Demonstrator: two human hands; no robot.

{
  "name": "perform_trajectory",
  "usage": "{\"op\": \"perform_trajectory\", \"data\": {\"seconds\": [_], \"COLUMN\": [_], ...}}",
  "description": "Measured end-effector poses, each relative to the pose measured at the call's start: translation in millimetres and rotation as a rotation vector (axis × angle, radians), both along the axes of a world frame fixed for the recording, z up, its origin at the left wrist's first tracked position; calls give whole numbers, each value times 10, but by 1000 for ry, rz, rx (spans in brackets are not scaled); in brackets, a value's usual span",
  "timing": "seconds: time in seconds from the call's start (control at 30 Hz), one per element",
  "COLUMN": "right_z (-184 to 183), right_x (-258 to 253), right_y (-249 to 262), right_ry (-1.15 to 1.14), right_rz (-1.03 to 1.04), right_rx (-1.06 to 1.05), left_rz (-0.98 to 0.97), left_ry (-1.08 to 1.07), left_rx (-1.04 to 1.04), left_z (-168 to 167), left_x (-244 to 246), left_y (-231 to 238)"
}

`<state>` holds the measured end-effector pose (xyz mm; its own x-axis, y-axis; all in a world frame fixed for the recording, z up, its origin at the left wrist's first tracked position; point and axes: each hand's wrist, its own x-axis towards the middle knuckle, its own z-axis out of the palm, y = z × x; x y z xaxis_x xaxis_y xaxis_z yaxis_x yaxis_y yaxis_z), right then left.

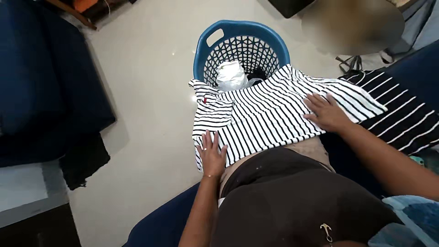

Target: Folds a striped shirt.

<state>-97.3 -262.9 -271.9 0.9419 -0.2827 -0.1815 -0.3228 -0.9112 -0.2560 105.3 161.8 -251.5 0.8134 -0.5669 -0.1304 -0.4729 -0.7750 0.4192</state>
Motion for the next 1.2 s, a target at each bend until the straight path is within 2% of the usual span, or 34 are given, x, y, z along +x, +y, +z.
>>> {"op": "perform_trajectory", "data": {"seconds": [0.07,0.23,0.33,0.4,0.5,0.57,0.63,0.73,0.8,0.9,1.07,1.2], "right_z": [-180,70,329,436,463,463,465,396,296,164,93,107], "right_x": [-168,-159,146,420,903,1213,1469,1731,1879,2077,2322,2430], "right_y": [-269,-469,-339,-186,148,411,646,892,1018,1187,1522,1692], "right_ry": [36,119,101,26,-37,-24,0,20,27,88,137,37], "right_rz": [-42,-182,-238,-183,-54,1,6,-110,-275,-420,-432,-480], "right_rx": [-95,-106,-25,26,155,274,431,744,1025,1313,1529,1635], "left_rz": [35,230,369,406,372,355,356,405,437,491,406,326], "left_ry": [36,377,349,298,262,323,394,441,481,569,759,810], "left_rx": [-12,-205,-202,-200,-135,9,117,143,25,-396,-861,-1017], "left_z": [-78,-120,82,169,98,39,3,-35,-92,-166,-50,200], "left_x": [3,184,490,752,1196,1482,1706,1862,1907,1875,1739,1526], "left_y": [90,422,376,228,-108,-352,-560,-751,-778,-717,-548,-428]}}
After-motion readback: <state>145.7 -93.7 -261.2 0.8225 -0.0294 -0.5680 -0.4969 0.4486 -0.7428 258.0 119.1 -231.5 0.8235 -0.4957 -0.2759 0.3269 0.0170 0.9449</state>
